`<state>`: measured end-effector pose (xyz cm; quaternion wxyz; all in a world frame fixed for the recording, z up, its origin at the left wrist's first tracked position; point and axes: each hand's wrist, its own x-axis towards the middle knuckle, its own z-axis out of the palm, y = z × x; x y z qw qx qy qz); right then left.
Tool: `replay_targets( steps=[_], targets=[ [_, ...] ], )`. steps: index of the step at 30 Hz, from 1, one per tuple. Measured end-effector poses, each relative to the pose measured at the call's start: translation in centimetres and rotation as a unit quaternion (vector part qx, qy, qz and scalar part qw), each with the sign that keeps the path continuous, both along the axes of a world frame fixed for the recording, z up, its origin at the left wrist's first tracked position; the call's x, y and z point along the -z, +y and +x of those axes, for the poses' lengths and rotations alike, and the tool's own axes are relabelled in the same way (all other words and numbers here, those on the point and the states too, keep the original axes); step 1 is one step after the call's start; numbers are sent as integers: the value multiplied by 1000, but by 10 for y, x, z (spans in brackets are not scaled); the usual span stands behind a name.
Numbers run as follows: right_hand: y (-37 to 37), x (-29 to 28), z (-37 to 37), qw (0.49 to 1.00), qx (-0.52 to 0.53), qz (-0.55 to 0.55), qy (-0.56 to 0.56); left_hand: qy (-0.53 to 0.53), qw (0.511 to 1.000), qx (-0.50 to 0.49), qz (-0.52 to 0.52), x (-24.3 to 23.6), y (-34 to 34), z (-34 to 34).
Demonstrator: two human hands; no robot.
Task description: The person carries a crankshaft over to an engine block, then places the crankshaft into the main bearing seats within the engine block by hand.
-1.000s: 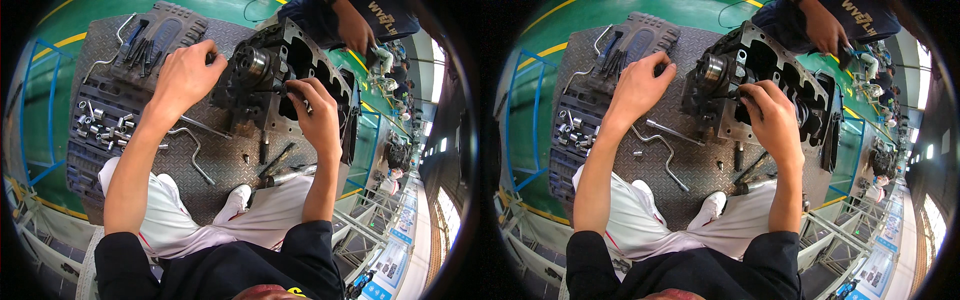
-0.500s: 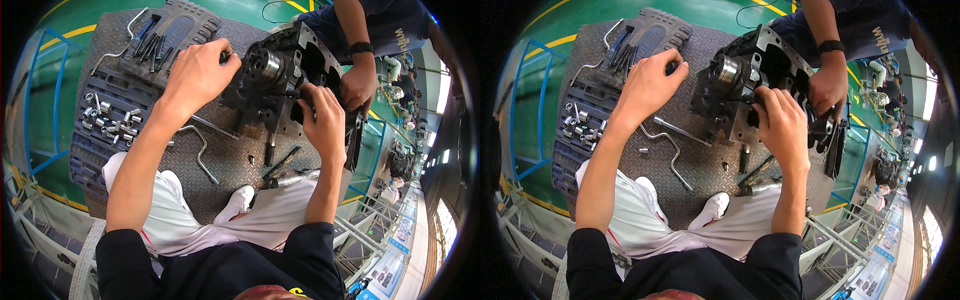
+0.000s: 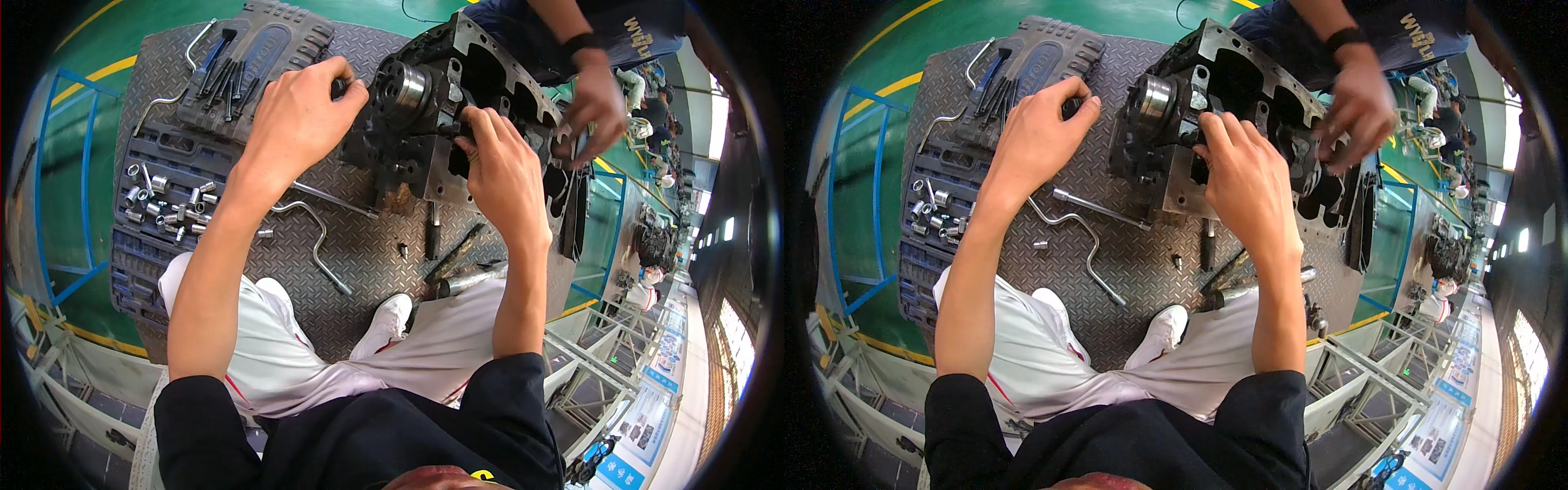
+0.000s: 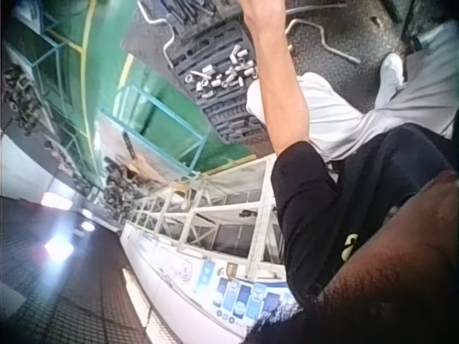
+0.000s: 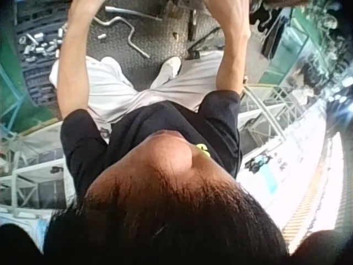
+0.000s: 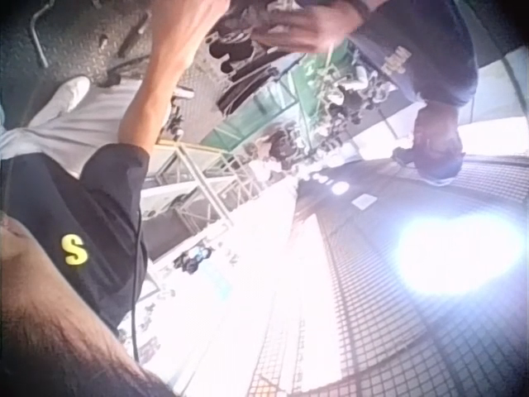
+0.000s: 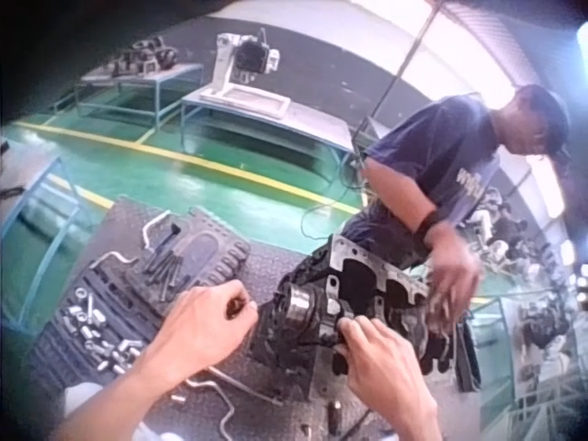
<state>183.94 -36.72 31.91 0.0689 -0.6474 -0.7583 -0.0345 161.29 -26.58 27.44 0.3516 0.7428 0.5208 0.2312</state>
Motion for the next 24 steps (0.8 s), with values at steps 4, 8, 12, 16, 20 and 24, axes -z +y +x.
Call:
replay_targets(
  steps=[4, 8, 12, 16, 20, 24],
  targets=[
    [2, 0, 3, 998, -44, 6, 47, 3, 1000, 0, 3, -4, -3, -1],
    [2, -8, 4, 992, -57, -10, 110, 3, 1000, -5, 10, -5, -3, -2],
    [3, -6, 5, 988, -44, -12, 146, 0, 1000, -5, 8, -5, -4, -6],
    [6, 3, 1, 996, 4, 40, 74, 11, 1000, -2, 0, -6, -3, -4],
    [5, 6, 0, 997, 42, 62, -17, 9, 1000, -3, 9, 0, -1, -4],
    [5, 3, 1, 998, 17, 50, 43, 19, 1000, -7, -19, -3, 0, -5]
  ],
)
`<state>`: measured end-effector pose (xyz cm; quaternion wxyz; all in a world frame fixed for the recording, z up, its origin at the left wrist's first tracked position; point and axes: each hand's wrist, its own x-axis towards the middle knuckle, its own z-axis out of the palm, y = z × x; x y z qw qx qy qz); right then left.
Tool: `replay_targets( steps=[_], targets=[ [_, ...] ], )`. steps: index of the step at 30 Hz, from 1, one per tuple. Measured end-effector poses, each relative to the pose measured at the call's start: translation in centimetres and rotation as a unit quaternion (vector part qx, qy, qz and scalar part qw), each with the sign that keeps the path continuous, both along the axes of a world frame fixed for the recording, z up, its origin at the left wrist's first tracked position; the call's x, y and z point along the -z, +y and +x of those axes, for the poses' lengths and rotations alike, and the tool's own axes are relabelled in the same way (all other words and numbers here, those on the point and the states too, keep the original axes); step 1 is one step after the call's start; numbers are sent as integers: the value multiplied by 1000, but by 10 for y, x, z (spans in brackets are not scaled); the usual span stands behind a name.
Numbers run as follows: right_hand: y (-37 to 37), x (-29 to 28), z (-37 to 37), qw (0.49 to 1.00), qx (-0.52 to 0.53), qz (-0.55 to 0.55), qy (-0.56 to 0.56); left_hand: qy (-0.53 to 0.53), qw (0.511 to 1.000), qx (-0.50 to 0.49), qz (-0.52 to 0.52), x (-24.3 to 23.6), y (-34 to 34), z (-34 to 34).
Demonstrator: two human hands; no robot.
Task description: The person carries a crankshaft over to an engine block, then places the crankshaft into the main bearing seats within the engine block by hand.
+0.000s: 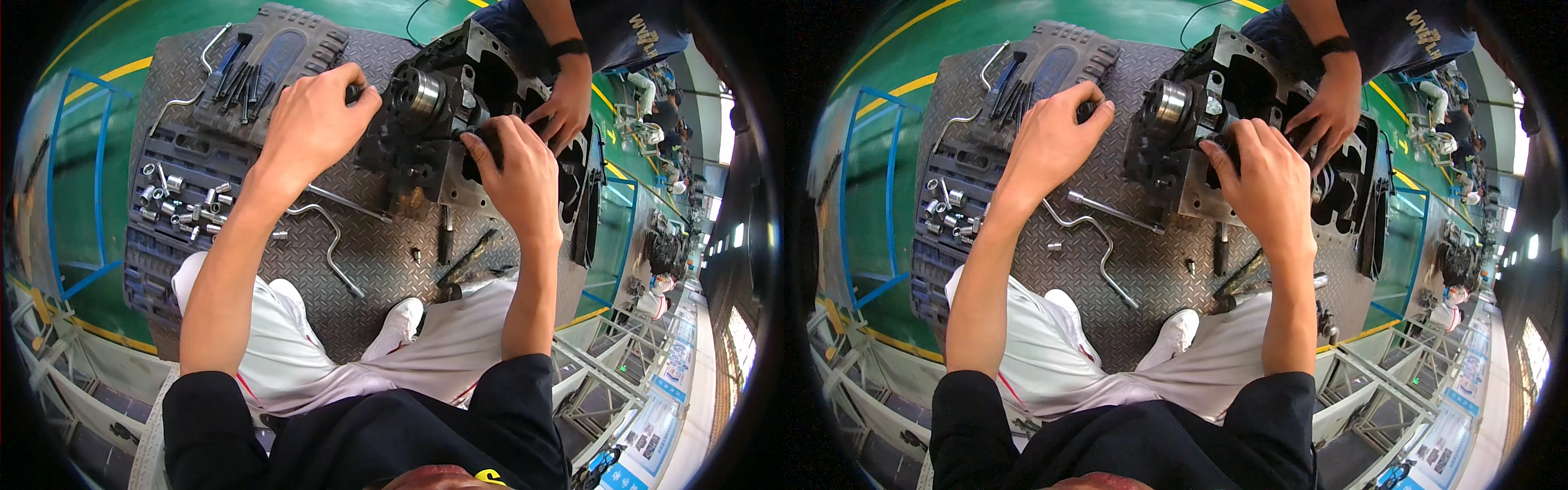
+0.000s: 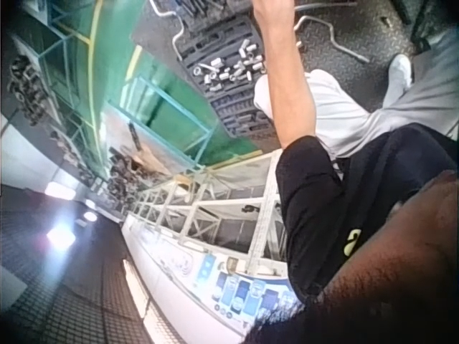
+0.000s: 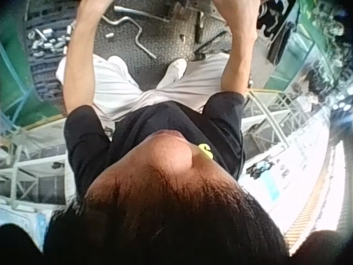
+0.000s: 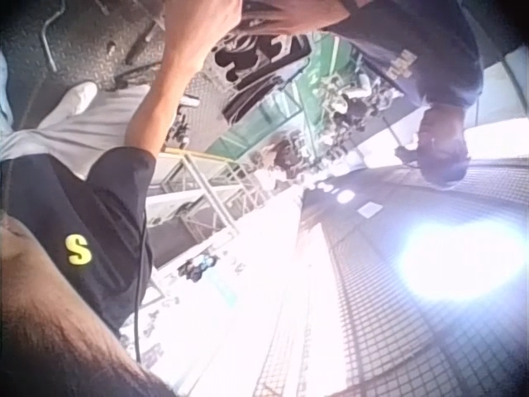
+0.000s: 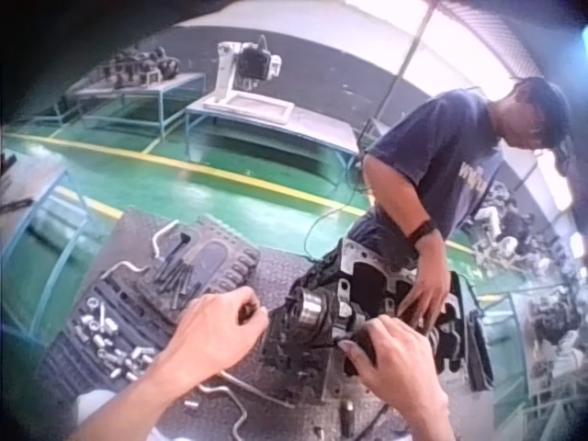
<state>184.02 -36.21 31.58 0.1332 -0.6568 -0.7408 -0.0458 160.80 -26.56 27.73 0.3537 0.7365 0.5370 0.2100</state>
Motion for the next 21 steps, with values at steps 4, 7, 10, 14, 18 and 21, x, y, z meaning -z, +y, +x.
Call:
replay_targets(
  steps=[4, 7, 10, 14, 18, 21],
  targets=[
    [0, 0, 0, 1000, -11, -7, 7, -6, 1000, 10, 15, 2, 1, 4],
    [1, 0, -4, 1000, -2, -13, -22, -4, 1000, 12, 6, -2, -2, 5],
    [0, -1, -3, 999, 3, -21, -25, -3, 1000, 8, 2, -4, -3, 6],
    [-3, -2, 0, 1000, -20, -24, -1, -27, 999, 10, 34, -1, -1, 5],
    [-5, -3, 10, 997, -59, -32, 44, -100, 993, 18, 54, -21, 3, 19],
    [-6, -6, 20, 992, -74, -48, 88, -150, 986, 26, 64, -32, 1, 33]
  ],
)
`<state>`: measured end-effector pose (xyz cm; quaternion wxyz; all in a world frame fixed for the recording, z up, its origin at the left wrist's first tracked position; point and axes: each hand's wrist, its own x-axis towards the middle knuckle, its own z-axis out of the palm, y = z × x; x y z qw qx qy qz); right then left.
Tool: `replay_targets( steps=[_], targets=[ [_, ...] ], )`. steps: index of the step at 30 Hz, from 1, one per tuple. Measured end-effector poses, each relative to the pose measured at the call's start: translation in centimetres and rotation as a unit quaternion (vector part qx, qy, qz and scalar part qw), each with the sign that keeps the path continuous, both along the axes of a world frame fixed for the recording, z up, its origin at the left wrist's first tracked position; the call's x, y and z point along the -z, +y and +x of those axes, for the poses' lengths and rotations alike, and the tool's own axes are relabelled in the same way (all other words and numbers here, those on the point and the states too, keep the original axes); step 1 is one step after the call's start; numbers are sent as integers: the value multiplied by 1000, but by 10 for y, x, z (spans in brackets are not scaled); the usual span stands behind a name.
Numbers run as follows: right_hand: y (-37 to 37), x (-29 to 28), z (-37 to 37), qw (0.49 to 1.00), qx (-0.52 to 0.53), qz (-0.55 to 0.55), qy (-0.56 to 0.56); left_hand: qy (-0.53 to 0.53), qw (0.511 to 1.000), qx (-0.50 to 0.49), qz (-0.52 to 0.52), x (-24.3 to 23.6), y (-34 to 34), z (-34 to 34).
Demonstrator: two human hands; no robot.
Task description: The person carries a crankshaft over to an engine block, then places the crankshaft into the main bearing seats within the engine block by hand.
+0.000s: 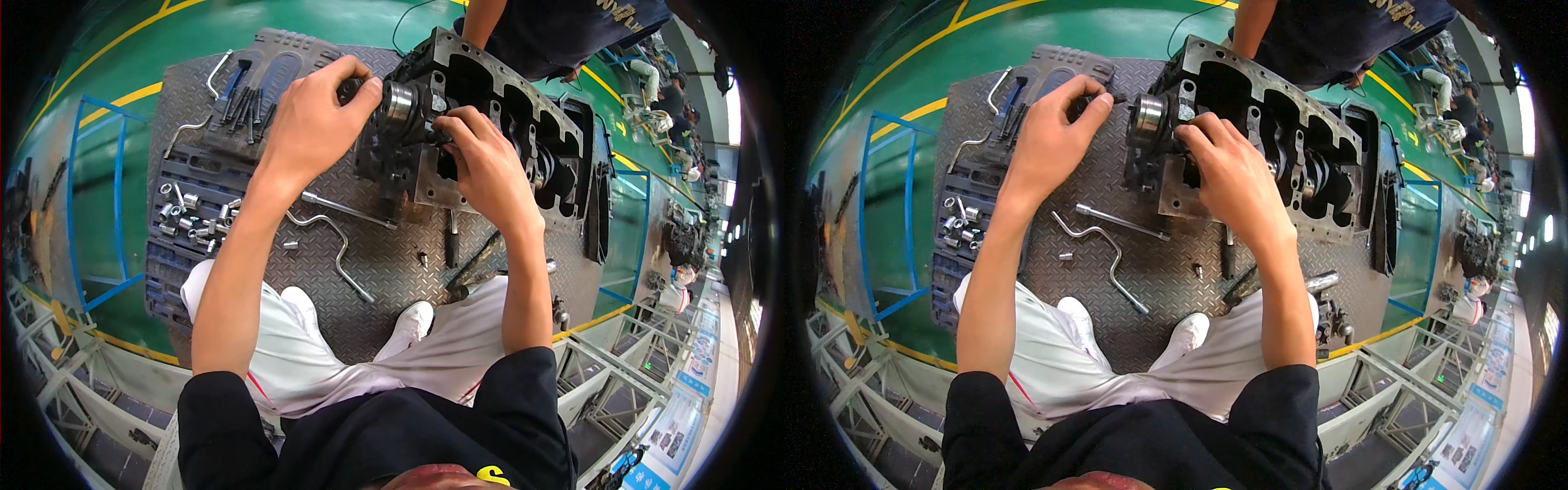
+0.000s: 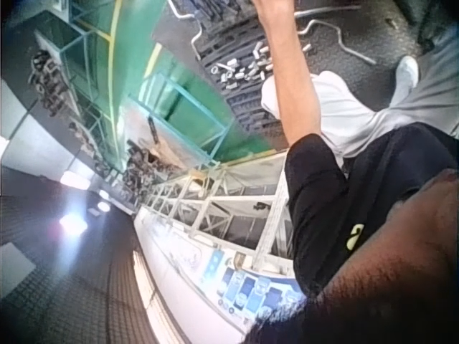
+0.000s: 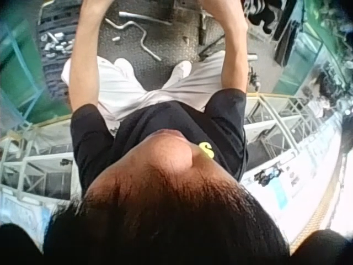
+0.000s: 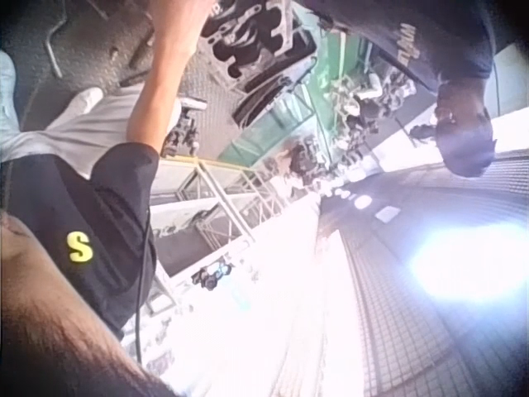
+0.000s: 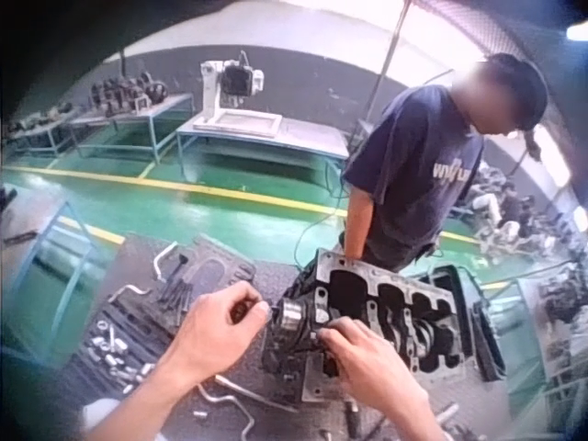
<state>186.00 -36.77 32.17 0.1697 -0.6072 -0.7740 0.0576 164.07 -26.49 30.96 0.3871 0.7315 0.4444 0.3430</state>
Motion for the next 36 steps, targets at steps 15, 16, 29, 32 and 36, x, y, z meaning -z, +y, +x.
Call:
replay_targets(
  steps=[15, 16, 29, 32, 36],
  targets=[
    [-10, -3, -8, 998, -53, 3, 35, -68, 994, -23, 82, -25, -22, 16],
    [-9, -6, -11, 998, -59, 3, 33, -75, 994, -28, 76, -28, -24, 14],
    [15, -4, -16, 991, 50, 121, -18, -13, 999, 1, 38, -24, -10, 12],
    [17, -7, 1, 995, -55, -20, 85, -9, 999, 8, 37, -21, -6, 4],
    [9, 9, -2, 999, 35, 26, -23, 4, 1000, 11, -9, -12, -5, 7]
  ],
)
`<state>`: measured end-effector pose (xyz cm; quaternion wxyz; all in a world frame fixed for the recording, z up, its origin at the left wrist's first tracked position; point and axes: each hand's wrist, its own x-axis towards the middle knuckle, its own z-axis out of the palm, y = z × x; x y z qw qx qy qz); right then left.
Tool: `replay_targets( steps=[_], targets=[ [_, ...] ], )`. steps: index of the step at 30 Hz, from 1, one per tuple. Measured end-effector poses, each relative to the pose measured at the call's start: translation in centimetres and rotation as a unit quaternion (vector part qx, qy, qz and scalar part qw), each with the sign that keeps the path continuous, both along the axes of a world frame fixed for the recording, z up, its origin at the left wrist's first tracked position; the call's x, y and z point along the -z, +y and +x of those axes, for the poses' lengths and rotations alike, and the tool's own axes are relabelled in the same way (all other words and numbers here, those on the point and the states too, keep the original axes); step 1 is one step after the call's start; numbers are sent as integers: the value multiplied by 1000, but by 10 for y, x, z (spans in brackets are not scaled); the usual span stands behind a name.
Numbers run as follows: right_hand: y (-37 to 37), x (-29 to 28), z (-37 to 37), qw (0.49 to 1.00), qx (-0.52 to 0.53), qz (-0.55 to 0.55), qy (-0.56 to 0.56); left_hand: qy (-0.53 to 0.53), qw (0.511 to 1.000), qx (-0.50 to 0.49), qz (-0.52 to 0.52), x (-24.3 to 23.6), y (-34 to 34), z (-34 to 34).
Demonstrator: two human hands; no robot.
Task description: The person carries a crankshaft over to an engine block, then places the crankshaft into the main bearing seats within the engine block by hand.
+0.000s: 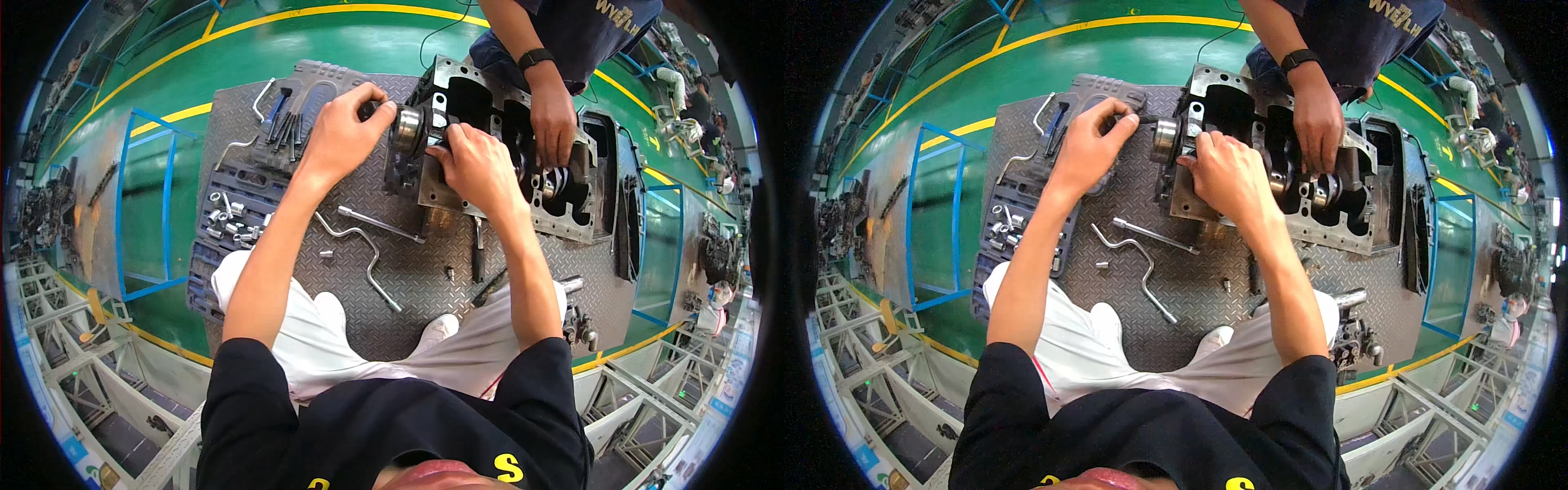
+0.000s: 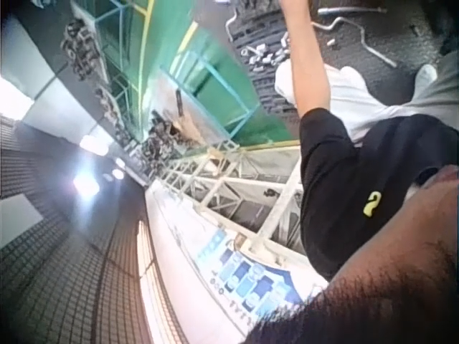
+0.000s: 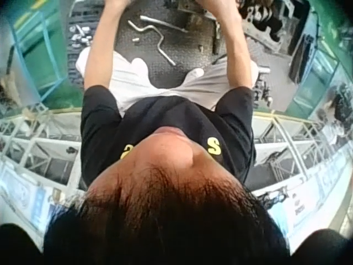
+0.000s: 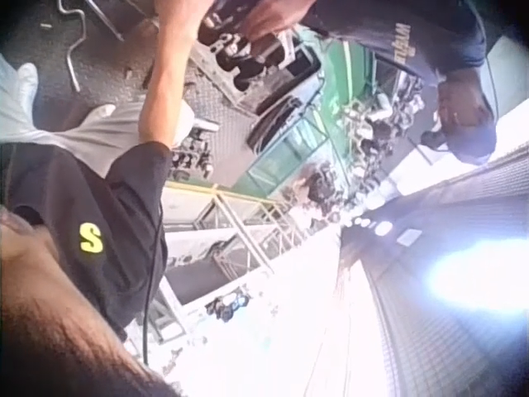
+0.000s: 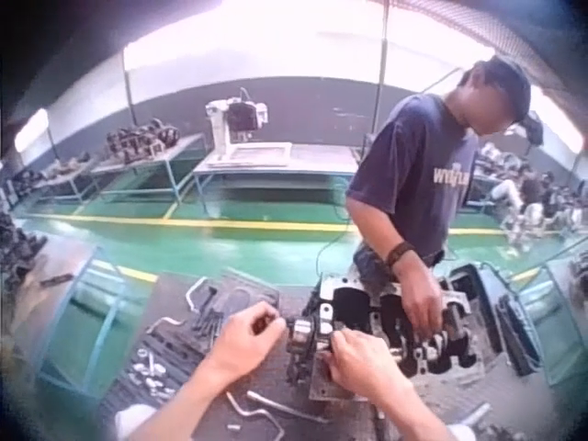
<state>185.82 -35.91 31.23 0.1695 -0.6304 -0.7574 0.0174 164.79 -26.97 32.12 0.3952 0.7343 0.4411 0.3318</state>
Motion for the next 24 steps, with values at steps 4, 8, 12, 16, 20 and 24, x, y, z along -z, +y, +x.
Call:
replay_targets(
  steps=[4, 8, 12, 16, 20, 24],
  targets=[
    [-11, 5, 2, 998, 4, 43, -44, -11, 1000, 2, 12, 3, 1, -10],
    [-15, -7, 5, 997, -25, 65, 22, -2, 1000, -4, 22, 4, 1, -17],
    [-9, 7, 10, 997, -24, -19, 72, 1, 1000, -13, 20, 4, 0, -13],
    [-2, -7, 10, 987, -136, -51, 72, -3, 999, -21, 33, 7, 0, -18],
    [-3, -9, 2, 987, -112, 74, 93, -17, 999, -23, 35, 10, 1, -23],
    [-3, -1, -3, 996, 74, -46, -30, -32, 999, -24, 33, 19, 6, -27]
  ],
)
